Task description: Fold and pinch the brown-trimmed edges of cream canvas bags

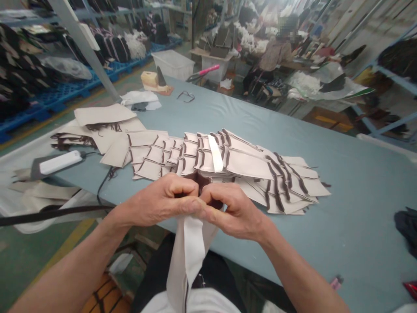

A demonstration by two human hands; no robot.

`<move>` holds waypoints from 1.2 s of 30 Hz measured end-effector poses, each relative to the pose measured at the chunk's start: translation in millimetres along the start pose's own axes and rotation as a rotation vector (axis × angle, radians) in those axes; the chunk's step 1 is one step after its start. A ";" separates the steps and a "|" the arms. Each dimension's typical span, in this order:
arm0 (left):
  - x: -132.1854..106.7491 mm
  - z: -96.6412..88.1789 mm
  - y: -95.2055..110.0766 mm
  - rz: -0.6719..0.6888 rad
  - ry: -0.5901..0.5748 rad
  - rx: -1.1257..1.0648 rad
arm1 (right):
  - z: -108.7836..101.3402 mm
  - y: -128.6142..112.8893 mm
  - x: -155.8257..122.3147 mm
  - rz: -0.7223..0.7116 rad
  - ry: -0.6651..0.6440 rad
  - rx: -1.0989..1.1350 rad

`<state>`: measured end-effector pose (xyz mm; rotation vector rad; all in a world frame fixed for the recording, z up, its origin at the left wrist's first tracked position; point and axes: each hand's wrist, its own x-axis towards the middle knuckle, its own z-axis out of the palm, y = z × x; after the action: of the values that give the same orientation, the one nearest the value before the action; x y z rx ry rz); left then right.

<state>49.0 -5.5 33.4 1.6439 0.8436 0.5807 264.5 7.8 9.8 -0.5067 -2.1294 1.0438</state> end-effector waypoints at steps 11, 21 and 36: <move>-11.8 9.6 4.6 -0.055 0.055 -0.004 | 8.1 -9.3 -4.7 -0.114 0.065 -0.141; -13.4 24.2 -9.9 -0.071 0.168 -0.259 | 16.2 -10.0 -3.6 -0.018 0.092 0.036; -6.0 45.4 -29.4 -0.184 0.307 -0.644 | 13.8 -0.8 -7.5 0.135 0.017 0.238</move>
<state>72.9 -35.1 -5.5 0.8954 0.8959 0.8792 259.4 -4.4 1.3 -0.5467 -1.9444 1.3431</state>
